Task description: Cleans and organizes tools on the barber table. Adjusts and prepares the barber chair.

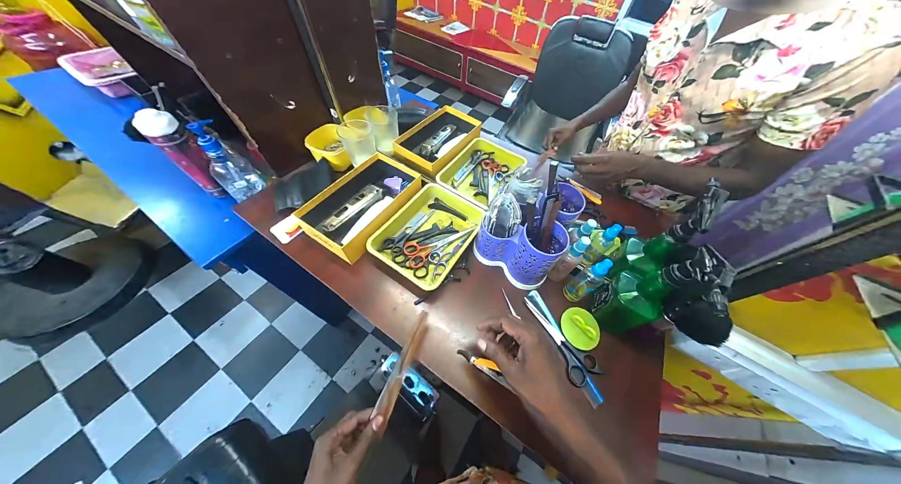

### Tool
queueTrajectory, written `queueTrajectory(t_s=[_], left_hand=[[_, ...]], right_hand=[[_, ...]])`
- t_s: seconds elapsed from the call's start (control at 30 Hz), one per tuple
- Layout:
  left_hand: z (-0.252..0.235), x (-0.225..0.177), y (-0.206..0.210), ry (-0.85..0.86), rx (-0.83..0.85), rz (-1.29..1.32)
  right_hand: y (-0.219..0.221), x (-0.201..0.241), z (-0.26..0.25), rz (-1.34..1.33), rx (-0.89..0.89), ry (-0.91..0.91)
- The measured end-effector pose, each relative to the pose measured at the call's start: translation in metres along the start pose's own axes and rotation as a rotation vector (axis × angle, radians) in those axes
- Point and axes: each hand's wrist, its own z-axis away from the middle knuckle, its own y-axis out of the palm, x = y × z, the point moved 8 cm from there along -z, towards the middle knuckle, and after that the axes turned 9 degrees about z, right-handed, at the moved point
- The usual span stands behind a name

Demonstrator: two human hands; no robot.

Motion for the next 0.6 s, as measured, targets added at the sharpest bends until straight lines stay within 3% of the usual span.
queueTrajectory(t_s=[0.17, 0.23, 0.3, 0.4, 0.47, 0.53, 0.6], left_hand=[[0.007, -0.059, 0.043, 0.136, 0.200, 0.075], [0.006, -0.073, 0.067, 0.181, 0.243, 0.088], [0.002, -0.079, 0.082, 0.198, 0.259, 0.076], [-0.003, -0.069, 0.084, 0.129, 0.224, 0.022], [-0.004, -0.059, 0.078, 0.078, 0.150, 0.023], [-0.003, -0.050, 0.073, 0.039, 0.119, 0.024], [-0.003, -0.048, 0.071, 0.021, 0.127, 0.013]], right_hand=[[0.013, 0.022, 0.016, -0.306, 0.197, -0.115], [-0.006, 0.043, 0.017, -0.323, 0.066, -0.212], [-0.053, 0.064, 0.014, -0.259, -0.154, -0.298], [-0.153, 0.098, 0.020, 0.050, -0.588, -0.456], [-0.197, 0.110, 0.016, 0.250, -0.793, -0.476], [-0.209, 0.105, -0.008, 0.376, -0.839, -0.434], [-0.199, 0.084, -0.045, 0.459, -0.744, -0.340]])
